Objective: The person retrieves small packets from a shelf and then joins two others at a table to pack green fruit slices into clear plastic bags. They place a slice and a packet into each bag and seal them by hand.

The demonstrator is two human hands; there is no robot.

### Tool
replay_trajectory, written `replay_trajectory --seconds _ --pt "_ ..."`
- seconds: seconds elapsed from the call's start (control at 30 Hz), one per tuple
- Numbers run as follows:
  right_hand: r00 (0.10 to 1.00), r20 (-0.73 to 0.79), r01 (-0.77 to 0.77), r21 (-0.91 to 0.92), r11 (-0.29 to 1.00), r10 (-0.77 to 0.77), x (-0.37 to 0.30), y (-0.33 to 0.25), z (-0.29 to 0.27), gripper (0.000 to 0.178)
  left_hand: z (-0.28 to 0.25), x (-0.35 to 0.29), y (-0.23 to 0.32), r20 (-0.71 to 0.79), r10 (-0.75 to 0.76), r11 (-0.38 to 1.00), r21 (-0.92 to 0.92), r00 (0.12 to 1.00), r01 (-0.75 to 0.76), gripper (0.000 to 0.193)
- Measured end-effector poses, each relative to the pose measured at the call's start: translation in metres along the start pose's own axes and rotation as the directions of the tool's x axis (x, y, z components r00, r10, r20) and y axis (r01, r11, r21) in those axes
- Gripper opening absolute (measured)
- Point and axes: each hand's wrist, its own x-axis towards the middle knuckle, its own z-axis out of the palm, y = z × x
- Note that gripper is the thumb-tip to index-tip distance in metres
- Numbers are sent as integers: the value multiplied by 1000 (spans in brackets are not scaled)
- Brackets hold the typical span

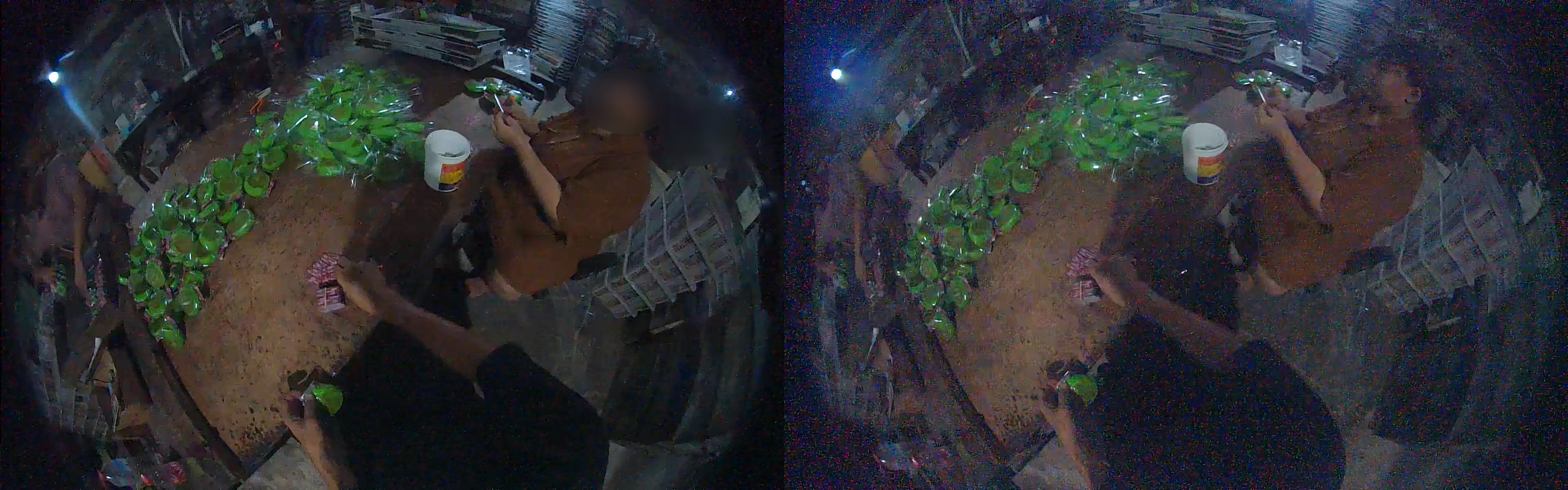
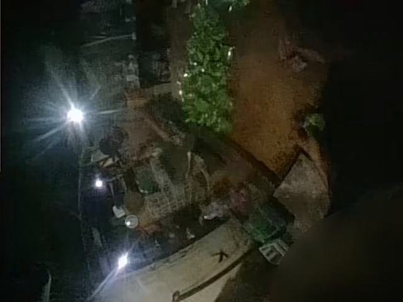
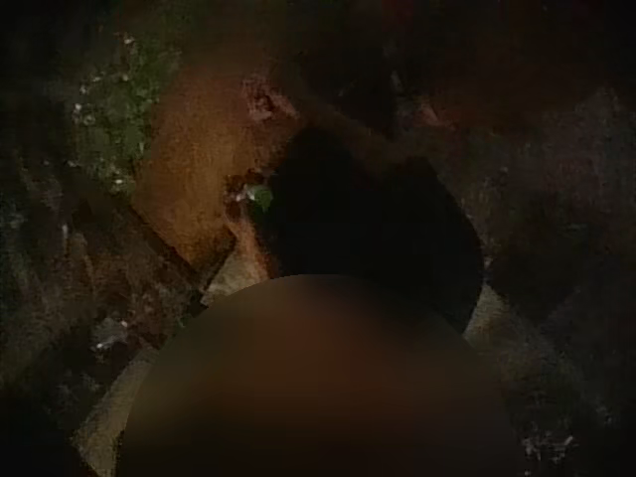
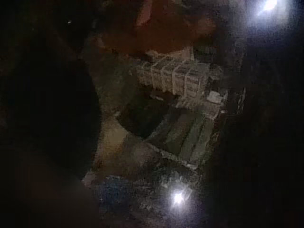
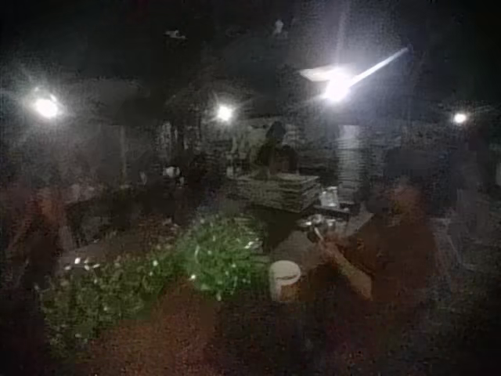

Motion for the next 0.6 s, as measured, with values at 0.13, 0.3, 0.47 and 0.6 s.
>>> replay_trajectory --seconds 0.13,0.3,0.47,0.6 --pt "992 101 101 -325 940 -71 8 -21 -14 26 -6 4 -9 87 37 999 36 996 -40 31" --pt "996 15 84 -415 906 -85 31 -25 -14 28 6 -5 -5 -20 109 994 15 994 -108 25" --pt "914 -335 200 -124 972 -230 28 -34 -33 20 18 -19 18 49 93 995 -45 994 -90 24" --pt "898 -434 120 80 990 -73 33 -52 -66 20 23 -28 22 57 70 988 -141 996 -61 24"
